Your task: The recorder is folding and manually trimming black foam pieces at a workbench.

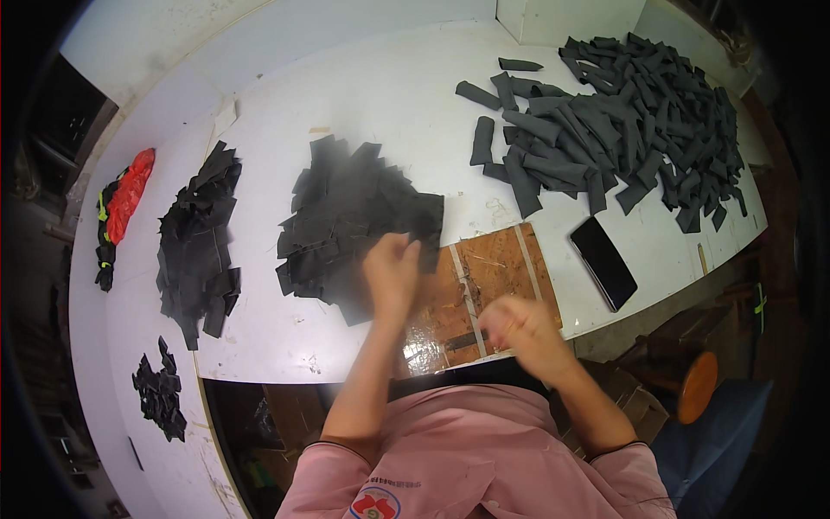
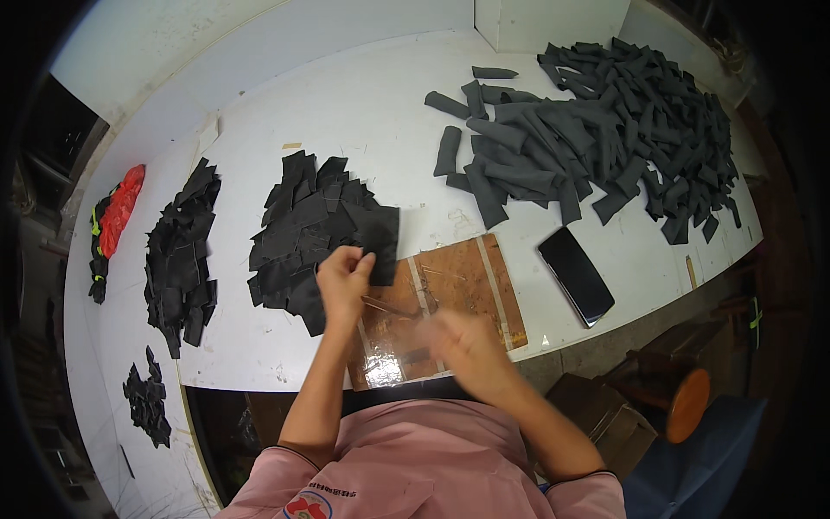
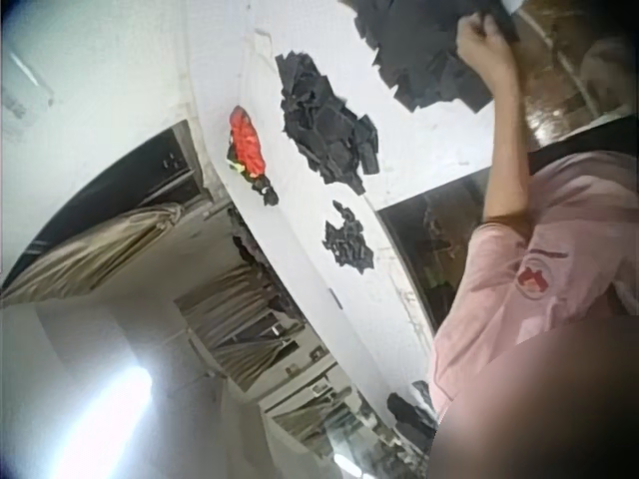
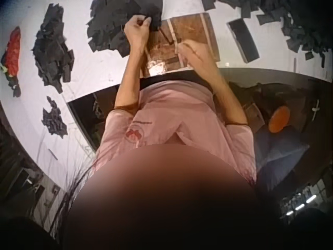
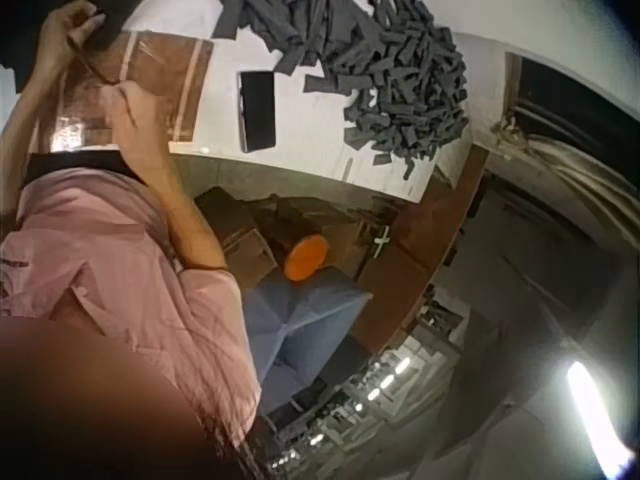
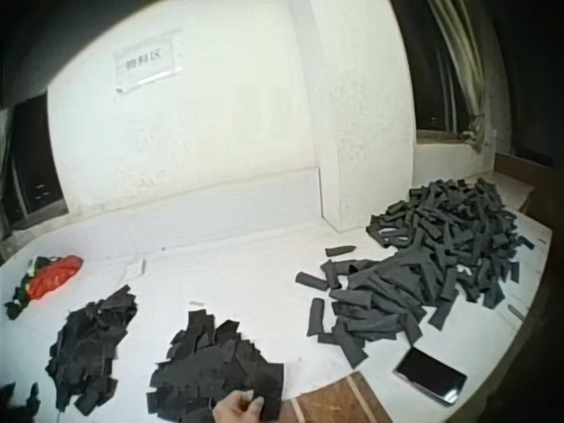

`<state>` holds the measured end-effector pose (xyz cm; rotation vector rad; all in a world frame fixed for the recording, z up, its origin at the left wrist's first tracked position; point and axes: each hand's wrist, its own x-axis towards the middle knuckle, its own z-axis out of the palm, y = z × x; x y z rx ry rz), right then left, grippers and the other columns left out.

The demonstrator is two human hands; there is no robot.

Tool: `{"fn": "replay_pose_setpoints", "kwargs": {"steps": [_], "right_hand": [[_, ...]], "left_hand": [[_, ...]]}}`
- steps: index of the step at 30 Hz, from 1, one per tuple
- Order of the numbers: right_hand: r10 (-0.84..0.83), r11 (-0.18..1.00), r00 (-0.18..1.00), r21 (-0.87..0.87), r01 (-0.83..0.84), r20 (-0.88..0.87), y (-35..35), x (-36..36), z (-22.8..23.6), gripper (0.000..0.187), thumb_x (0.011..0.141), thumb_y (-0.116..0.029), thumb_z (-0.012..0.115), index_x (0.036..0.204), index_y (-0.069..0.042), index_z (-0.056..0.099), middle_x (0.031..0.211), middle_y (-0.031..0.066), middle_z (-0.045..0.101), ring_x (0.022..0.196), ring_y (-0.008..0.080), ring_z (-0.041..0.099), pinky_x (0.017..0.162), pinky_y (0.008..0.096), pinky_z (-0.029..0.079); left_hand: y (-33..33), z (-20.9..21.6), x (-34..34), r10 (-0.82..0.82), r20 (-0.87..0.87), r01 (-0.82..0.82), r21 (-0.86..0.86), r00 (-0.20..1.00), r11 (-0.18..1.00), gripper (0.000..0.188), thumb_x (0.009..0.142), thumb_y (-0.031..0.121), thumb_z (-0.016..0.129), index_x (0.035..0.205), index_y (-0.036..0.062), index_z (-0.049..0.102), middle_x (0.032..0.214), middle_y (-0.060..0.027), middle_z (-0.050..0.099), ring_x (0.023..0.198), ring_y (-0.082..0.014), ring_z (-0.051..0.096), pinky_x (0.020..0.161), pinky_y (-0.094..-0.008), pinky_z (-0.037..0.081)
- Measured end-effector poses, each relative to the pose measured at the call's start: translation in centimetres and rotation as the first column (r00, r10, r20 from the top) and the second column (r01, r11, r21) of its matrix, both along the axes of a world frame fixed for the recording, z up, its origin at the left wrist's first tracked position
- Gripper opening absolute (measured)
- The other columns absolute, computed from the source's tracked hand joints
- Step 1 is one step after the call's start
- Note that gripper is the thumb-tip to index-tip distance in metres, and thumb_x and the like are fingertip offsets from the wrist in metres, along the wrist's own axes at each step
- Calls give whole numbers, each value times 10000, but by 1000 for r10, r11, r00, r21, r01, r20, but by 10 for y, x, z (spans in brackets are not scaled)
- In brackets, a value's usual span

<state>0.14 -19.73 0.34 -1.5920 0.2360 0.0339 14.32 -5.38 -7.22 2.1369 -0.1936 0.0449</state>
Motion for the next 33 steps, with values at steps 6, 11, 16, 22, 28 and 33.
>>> {"fn": "replay_pose_setpoints", "kwargs": {"steps": [6, 11, 16, 22, 28, 33], "right_hand": [[229, 797, 973, 580, -170, -29, 40, 5, -25, 208, 848, -217, 532, 909, -21, 565, 819, 41, 583, 649, 115, 540, 575, 235, 448], [149, 434, 974, 897, 89, -169, 70, 24, -30, 187, 825, -164, 564, 984, -67, 581, 870, 18, 580, 708, 92, 537, 589, 226, 441], [147, 386, 975, 917, 99, -167, 72, 31, -21, 185, 830, -164, 553, 965, -40, 579, 895, 45, 595, 801, 140, 570, 696, 296, 458], [135, 408, 975, 907, 106, -174, 71, 28, -28, 145, 830, -145, 550, 917, -31, 569, 889, 69, 601, 819, 165, 579, 762, 349, 464], [144, 458, 974, 884, 91, -175, 72, 28, -24, 164, 826, -126, 548, 958, -30, 567, 904, 72, 597, 815, 165, 581, 746, 349, 472], [206, 454, 969, 890, 33, -140, 72, 26, -19, 206, 820, -106, 547, 1007, -19, 555, 928, 80, 591, 827, 175, 580, 756, 361, 470]], "left_hand": [[54, 62, -34, -439, -471, 79, -609, 765, 790, 51, 742, -11, 600, 770, 17, 568, 718, -1, 605, 625, -50, 542, 602, -176, 420], [65, 77, -70, -407, -445, -17, -691, 798, 723, 128, 768, 92, 594, 865, 12, 573, 775, -24, 609, 675, -66, 553, 652, -195, 434], [75, 68, -96, -373, -401, -234, -878, 837, 418, 328, 722, 80, 541, 1008, -70, 488, 845, -129, 590, 718, -176, 585, 593, -258, 478], [81, 67, -104, -351, -393, -183, -845, 850, 502, 250, 729, 50, 569, 954, -52, 522, 800, -115, 598, 636, -153, 585, 578, -235, 463], [83, 64, -107, -304, -401, -166, -797, 864, 580, 205, 723, 20, 587, 912, -47, 545, 793, -97, 598, 633, -133, 578, 569, -228, 453], [84, 62, -107, -297, -346, -136, -823, 890, 551, 218, 713, 7, 567, 920, -59, 541, 806, -102, 598, 647, -136, 572, 577, -230, 453]]}}
